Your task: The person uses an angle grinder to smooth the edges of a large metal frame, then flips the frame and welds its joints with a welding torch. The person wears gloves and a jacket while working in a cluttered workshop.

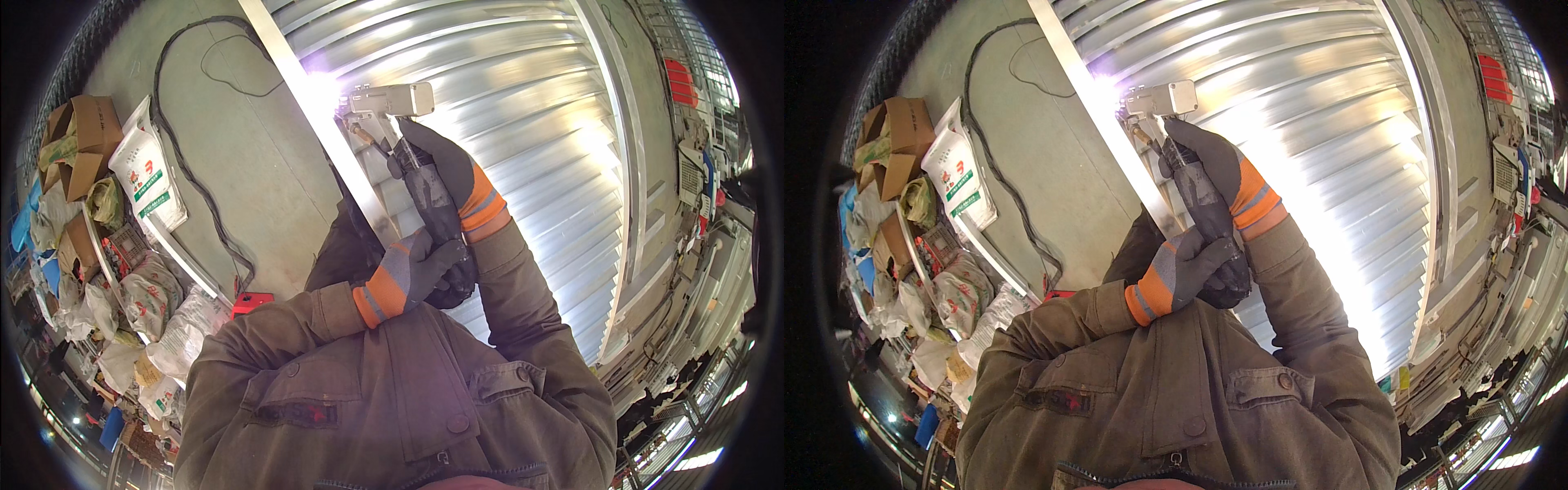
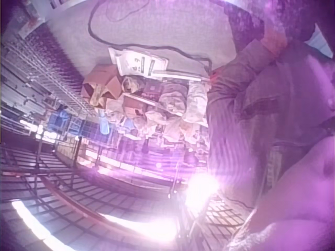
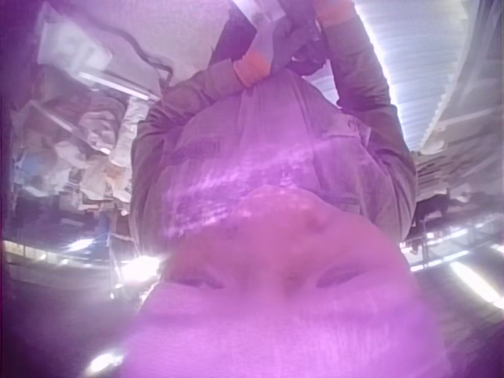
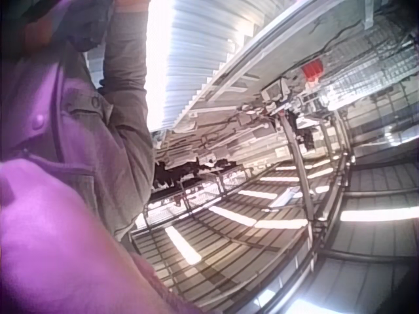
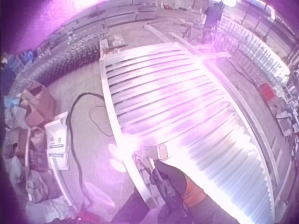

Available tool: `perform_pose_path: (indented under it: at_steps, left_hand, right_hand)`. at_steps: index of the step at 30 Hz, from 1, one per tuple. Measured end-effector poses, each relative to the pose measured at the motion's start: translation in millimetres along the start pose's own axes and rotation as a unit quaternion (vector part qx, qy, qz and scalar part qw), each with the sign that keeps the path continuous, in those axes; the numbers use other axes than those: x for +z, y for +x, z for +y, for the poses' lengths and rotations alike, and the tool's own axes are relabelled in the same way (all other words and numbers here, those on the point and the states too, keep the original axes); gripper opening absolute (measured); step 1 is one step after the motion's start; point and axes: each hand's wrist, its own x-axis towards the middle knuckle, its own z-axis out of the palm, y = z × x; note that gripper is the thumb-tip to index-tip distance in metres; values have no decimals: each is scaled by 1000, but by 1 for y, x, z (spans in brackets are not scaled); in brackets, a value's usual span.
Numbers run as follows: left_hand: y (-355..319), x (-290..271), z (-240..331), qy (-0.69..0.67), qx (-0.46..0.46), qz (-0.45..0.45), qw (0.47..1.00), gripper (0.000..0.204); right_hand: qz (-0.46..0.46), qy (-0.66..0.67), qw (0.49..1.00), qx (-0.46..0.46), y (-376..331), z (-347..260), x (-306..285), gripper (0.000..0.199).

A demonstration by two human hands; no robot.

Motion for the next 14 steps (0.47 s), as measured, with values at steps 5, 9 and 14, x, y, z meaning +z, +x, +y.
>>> perform_pose_path:
  at_steps: [5,9,14]
  left_hand:
    - [-2,1,0,-7,22,-4,1000,32]
    - [-4,5,-5,-38,13,-19,999,26]
    - [-5,8,-9,-47,8,-23,999,23]
  right_hand:
    - [-11,-11,1000,25,-7,-5,-1,40]
    - [2,-1,1000,-14,-13,2,3,40]
    - [3,-3,1000,-10,-16,3,3,40]
